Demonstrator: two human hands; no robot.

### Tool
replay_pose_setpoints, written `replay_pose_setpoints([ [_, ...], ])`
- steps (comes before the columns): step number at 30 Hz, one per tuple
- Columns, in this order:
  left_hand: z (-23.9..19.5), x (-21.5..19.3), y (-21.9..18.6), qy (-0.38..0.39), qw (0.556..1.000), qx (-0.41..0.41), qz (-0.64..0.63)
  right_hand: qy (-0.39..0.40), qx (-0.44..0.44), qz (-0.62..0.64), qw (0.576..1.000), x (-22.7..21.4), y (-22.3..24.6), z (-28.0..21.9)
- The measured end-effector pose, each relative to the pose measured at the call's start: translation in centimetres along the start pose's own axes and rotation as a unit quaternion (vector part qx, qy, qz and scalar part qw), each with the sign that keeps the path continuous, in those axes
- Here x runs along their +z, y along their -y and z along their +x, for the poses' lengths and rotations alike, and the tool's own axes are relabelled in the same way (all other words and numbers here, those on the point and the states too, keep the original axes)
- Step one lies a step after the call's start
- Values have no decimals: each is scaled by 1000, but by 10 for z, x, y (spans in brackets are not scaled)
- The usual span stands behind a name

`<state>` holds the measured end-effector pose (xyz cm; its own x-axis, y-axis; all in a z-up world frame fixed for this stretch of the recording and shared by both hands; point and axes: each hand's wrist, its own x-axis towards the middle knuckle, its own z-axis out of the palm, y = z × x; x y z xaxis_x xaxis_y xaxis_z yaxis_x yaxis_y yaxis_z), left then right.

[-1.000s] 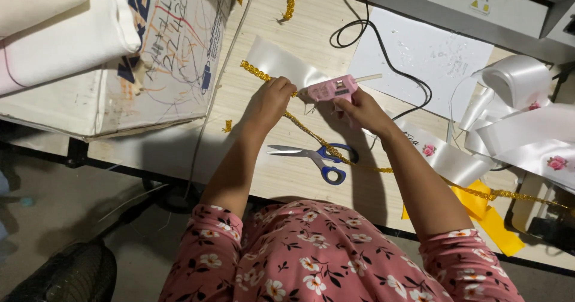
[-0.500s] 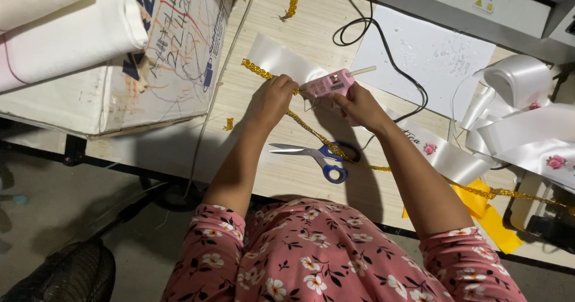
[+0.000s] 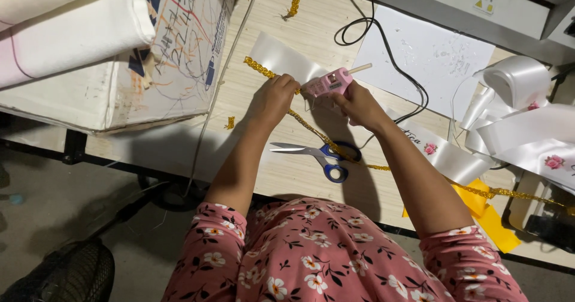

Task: The person decorates white satin sashes by applying gold tinsel trim to the edges. They use a hot glue gun to secure the tinsel, cut the trim with scissors, and handle multiple sashes on a cluttered work table.

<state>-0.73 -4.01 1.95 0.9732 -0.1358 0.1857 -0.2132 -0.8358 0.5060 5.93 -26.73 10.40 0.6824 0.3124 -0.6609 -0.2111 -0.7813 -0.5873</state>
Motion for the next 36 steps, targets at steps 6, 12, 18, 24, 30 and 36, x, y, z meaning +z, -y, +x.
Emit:
replay_pose_setpoints([
  [6,0,2,0,5,1000,-12,-4,6,16,19,1000,0,-6,-1],
  [12,-2,1,-3,0,1000,-16,12,6,26,20,999,-6,-11,-5],
  [18,-3,11,-1,-32,999,-25,9,10,22,20,999,-11,-18,-9],
  [24,-3,0,-5,-30,999,-18,10,10,14,22,1000,-14,-23,-13],
  [30,-3,-2,-6,-22,1000,-17,9,9,35,19,999,-17,-28,-18],
  [36,-3,-7,-10,-16,1000,-18,1,9,44,42,998,-22,-29,-26],
])
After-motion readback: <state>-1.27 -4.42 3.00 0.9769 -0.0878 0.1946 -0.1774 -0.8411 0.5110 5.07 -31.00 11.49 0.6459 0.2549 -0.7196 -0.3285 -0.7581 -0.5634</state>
